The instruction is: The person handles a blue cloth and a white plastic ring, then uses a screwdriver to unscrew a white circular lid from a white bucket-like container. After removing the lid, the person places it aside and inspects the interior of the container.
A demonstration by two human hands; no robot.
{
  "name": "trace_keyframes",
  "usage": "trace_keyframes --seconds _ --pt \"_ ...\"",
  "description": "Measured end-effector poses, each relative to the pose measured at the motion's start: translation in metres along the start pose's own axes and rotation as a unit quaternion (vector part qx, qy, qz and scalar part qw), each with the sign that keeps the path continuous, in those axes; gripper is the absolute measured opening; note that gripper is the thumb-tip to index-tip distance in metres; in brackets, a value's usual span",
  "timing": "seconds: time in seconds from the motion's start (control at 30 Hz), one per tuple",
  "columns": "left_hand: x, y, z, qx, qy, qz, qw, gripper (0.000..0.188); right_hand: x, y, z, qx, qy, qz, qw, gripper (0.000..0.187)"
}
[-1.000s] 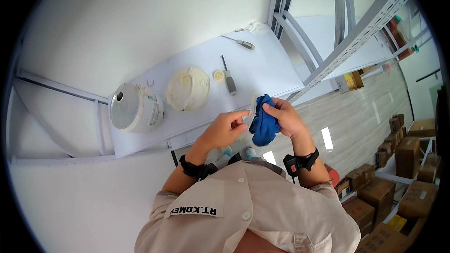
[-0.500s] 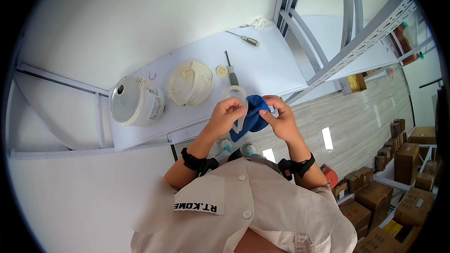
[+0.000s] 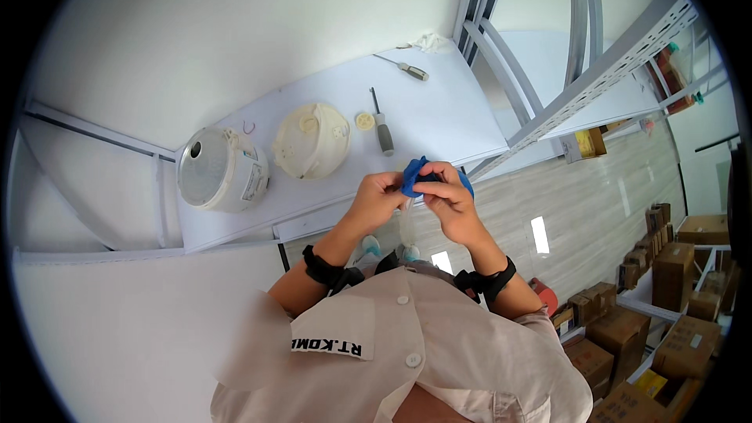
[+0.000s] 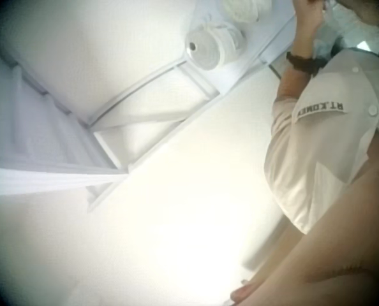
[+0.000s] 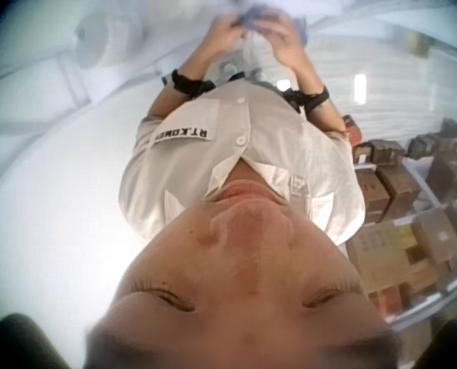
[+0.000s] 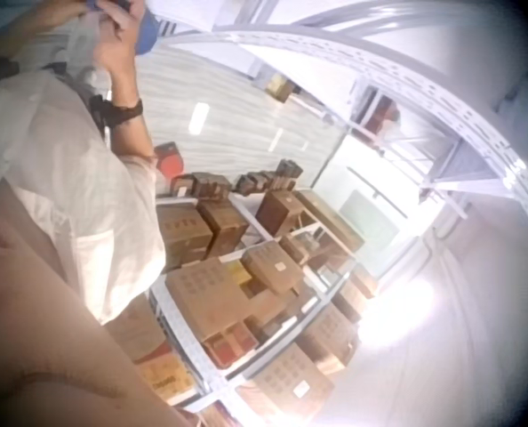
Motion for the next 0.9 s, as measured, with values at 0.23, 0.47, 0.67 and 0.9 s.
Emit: trace_keyframes --seconds 0.23,0.47,0.67,0.9 --pt "-0.011 0.003 -0.004 -0.012 -0.037 -0.019 0.999 0.015 -0.051 0.014 0.022 -0.071 -0.239 -0.156 0.956 0.032" --pt "-0.013 0.001 -0.006 -0.027 -0.021 -0.092 0.995 0.015 -0.056 0.020 0.014 -0.156 -0.477 -0.286 0.816 0.048" --pt "-0.031 -0.002 -0.006 0.016 -0.056 -0.103 0.993 0.015 -0.061 0.020 0.023 -0.125 -0.255 -0.190 0.940 0.074" --pt "-0.035 -0.004 -0.003 0.057 -0.051 -0.080 0.994 0.016 -0.028 0.005 0.029 -0.110 0.039 -0.046 0.992 0.040"
Point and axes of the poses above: each hand's wrist, its own y-axis away from the middle knuckle, its own z-axis out of the back of the hand, x = y × z, the point moved 6 cm from there along -y, towards the middle knuckle, and after that the axes turned 12 degrees about -y, right-handed, at the moved point
